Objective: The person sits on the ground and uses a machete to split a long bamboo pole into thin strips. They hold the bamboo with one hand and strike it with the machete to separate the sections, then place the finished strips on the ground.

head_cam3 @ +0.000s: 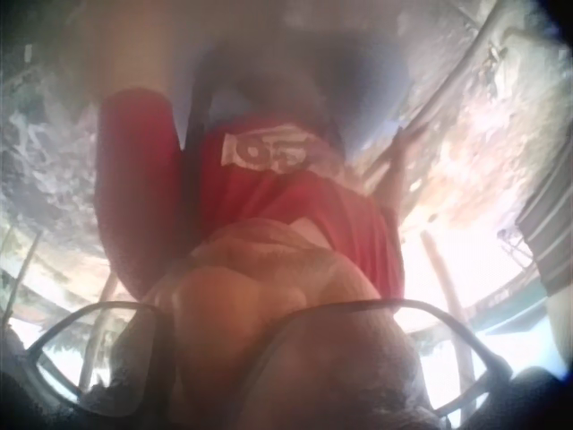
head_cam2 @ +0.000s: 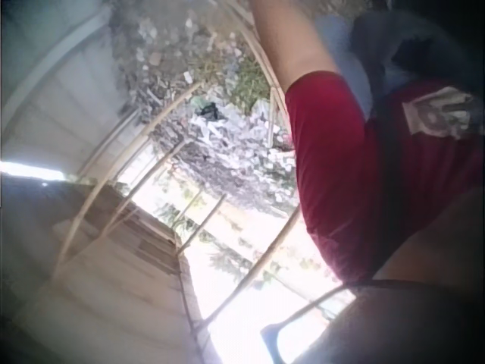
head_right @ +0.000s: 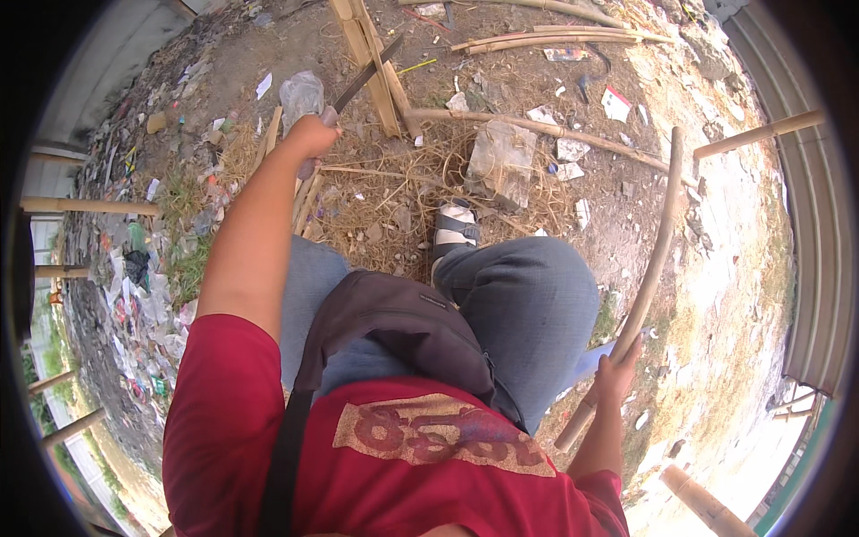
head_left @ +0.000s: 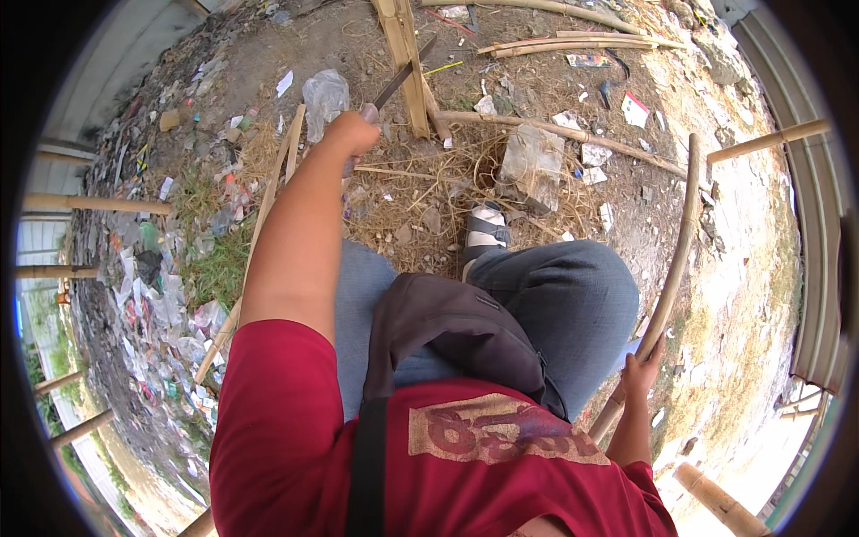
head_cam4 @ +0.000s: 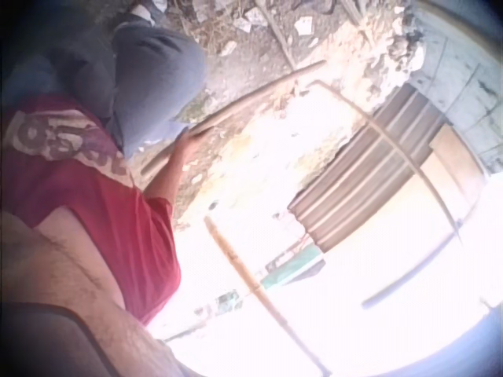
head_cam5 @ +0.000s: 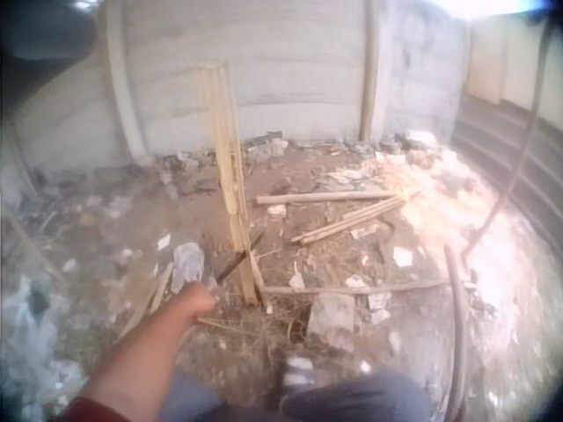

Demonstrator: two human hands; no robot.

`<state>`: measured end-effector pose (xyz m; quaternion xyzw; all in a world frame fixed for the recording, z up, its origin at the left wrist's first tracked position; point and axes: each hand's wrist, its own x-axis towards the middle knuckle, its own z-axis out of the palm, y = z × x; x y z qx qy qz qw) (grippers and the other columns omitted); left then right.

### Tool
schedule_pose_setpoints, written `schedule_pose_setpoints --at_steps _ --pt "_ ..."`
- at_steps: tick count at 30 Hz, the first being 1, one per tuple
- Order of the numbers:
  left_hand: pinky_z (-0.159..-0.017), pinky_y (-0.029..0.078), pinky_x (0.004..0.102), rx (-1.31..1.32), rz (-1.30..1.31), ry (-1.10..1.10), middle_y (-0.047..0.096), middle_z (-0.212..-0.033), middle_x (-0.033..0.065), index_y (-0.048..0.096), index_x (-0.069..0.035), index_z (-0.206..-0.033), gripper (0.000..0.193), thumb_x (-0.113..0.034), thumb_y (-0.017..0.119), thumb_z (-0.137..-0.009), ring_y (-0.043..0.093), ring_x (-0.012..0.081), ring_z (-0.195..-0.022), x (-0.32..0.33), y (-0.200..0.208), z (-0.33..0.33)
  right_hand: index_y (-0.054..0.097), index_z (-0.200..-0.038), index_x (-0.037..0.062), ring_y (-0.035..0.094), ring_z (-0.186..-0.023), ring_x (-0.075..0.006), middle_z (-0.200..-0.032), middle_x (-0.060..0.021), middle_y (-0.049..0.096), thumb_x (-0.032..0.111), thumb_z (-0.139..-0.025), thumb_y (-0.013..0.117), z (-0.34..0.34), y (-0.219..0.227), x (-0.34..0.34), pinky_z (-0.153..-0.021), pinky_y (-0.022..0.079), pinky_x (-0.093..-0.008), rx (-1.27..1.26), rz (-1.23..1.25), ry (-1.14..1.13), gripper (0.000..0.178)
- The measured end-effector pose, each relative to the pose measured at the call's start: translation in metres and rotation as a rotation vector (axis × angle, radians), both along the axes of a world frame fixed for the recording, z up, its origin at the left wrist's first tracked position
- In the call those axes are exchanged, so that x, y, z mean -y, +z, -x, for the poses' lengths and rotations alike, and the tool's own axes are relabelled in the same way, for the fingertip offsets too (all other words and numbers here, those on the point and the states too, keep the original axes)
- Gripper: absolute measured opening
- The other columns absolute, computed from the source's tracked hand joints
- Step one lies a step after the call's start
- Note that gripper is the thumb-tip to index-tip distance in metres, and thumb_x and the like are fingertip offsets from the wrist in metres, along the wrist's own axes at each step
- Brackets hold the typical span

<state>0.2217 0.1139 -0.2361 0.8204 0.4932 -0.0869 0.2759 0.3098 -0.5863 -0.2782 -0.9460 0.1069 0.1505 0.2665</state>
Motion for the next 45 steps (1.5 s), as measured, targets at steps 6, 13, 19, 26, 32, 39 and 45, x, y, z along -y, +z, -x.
schedule_pose_setpoints --at_steps 6,13,19,26,32,39,45 --pt "-0.068 0.055 0.0412 -0.083 -0.134 -0.105 0.072 -0.084 0.0176 0.068 0.003 -0.104 0.043 -0.038 0.066 -0.091 0.071 0.0303 -0.068 -0.001 0.006 -0.007 0.013 -0.161 0.0280 0.064 -0.073 -0.0214 -0.111 -0.0182 0.066 -0.006 -0.084 0.061 -0.028 0.060 -0.038 -0.063 0.055 -0.0322 0.158 -0.208 0.160 0.097" --pt "-0.067 0.055 0.0416 -0.022 -0.081 -0.036 0.072 -0.086 0.0179 0.068 0.002 -0.106 0.041 -0.036 0.066 -0.091 0.071 0.0300 -0.068 0.006 0.001 -0.015 0.011 -0.161 0.0186 0.057 -0.065 -0.0138 -0.089 -0.0085 0.060 -0.008 -0.085 0.058 -0.102 0.138 -0.149 -0.055 0.049 -0.0281 0.310 -0.668 0.384 0.093" --pt "-0.067 0.055 0.0428 -0.068 -0.005 0.026 0.071 -0.086 0.0170 0.068 -0.001 -0.109 0.035 -0.031 0.061 -0.092 0.070 0.0319 -0.068 -0.002 -0.001 -0.021 0.015 -0.160 0.0326 0.067 -0.103 -0.0330 -0.116 -0.0230 0.066 0.000 -0.085 0.068 -0.105 0.097 -0.197 -0.087 0.053 -0.0432 -0.142 -0.044 0.859 0.097" --pt "-0.069 0.056 0.0442 -0.200 -0.075 -0.116 0.070 -0.089 0.0209 0.067 0.005 -0.105 0.035 -0.026 0.058 -0.091 0.071 0.0339 -0.074 -0.011 -0.051 0.023 0.027 -0.157 0.0341 0.065 -0.115 -0.0354 -0.125 -0.0253 0.065 0.006 -0.083 0.073 -0.108 0.095 -0.216 -0.099 0.051 -0.0440 -0.229 0.041 1.037 0.092" --pt "-0.069 0.057 0.0430 -0.158 -0.079 -0.046 0.071 -0.093 0.0225 0.068 0.004 -0.102 0.032 -0.024 0.057 -0.091 0.072 0.0330 -0.074 -0.016 -0.068 0.006 0.031 -0.157 0.0322 0.061 -0.121 -0.0263 -0.131 -0.0171 0.063 -0.007 -0.081 0.067 -0.118 0.145 -0.222 -0.101 0.047 -0.0367 -0.201 -0.148 0.793 0.093" --pt "-0.066 0.057 0.0414 -0.196 0.008 -0.037 0.070 -0.095 0.0219 0.065 -0.002 -0.116 0.034 -0.024 0.053 -0.093 0.071 0.0323 -0.073 -0.014 -0.063 -0.016 0.014 -0.162 0.0244 0.057 -0.067 -0.0132 -0.090 -0.0076 0.060 -0.009 -0.081 0.059 -0.134 0.154 -0.240 -0.058 0.050 -0.0288 -0.038 -0.444 0.684 0.098" --pt "-0.066 0.057 0.0435 -0.333 0.100 -0.169 0.069 -0.095 0.0214 0.051 -0.006 -0.134 0.047 -0.021 0.057 -0.089 0.072 0.0312 -0.072 -0.021 -0.068 -0.019 0.019 -0.159 0.0378 0.067 -0.107 -0.0327 -0.117 -0.0235 0.066 -0.002 -0.082 0.064 -0.125 0.065 -0.217 -0.094 0.051 -0.0421 -0.336 0.221 1.037 0.098"
